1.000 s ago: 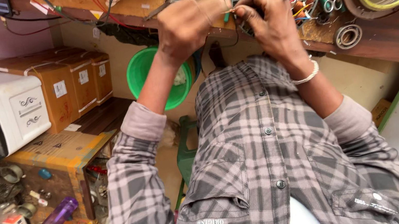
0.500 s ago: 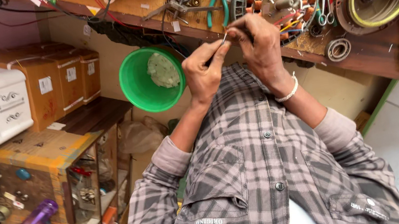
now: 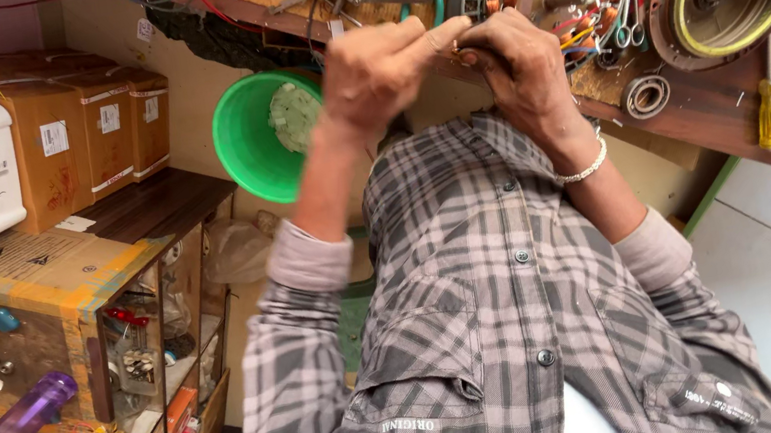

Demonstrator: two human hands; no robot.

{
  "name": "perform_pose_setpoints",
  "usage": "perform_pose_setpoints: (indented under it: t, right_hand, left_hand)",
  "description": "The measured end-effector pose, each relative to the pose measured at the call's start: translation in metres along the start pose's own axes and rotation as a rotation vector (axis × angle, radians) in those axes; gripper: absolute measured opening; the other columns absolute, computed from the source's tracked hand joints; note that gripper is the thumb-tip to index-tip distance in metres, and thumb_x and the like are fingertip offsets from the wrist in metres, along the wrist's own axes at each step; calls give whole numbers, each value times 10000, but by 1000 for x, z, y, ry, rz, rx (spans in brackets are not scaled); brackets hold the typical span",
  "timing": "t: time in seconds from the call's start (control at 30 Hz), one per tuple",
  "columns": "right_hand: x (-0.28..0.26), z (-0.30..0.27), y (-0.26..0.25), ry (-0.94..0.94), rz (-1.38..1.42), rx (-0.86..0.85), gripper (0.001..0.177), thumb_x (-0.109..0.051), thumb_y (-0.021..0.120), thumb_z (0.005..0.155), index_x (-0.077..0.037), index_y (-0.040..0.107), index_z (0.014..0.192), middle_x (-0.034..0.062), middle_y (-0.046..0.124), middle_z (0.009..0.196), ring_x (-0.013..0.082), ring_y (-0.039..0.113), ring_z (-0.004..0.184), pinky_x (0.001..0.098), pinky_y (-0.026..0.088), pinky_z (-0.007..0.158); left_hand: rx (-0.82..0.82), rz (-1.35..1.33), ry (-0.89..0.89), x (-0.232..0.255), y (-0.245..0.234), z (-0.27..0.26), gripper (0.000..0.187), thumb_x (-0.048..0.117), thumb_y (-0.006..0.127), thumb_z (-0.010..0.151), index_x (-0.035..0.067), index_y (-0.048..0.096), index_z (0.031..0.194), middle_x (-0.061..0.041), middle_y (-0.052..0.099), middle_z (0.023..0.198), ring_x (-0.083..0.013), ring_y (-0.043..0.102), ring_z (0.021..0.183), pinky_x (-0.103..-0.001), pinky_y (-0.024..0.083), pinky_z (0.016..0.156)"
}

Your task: The person strips and twists wires, then uses pliers and scissors to cut and connect them to a motor stator. They wrap connections with tape and handle various motor components on a cluttered workbench.

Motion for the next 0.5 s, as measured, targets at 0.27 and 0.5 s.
perform_pose_setpoints:
  t: [0.27,0.5]
  right_hand:
    - [-8,1,4,-80,-77,-116,160,41,751,935,-9,708,1081,118,636,924,309,585,888,411,492,792]
    - [-6,0,3,-214,-77,-182,122,17,747,960,-24,700,1065,105,615,927,303,556,891,429,480,820]
  left_hand:
    - [-122,125,72,-19,9,-15,298,160,681,905,282,762,1164,46,539,771,-124,618,652,-300,482,538]
    - [-39,98,-48,-4,8,-22,297,145,664,912,247,745,1178,22,545,805,-152,622,698,-316,496,569]
Point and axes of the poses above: each hand's wrist, its own z-axis towards the middle knuckle, its own y-axis out of the palm, x = y × z, the point moved 6 cm from there along z, towards the middle knuckle
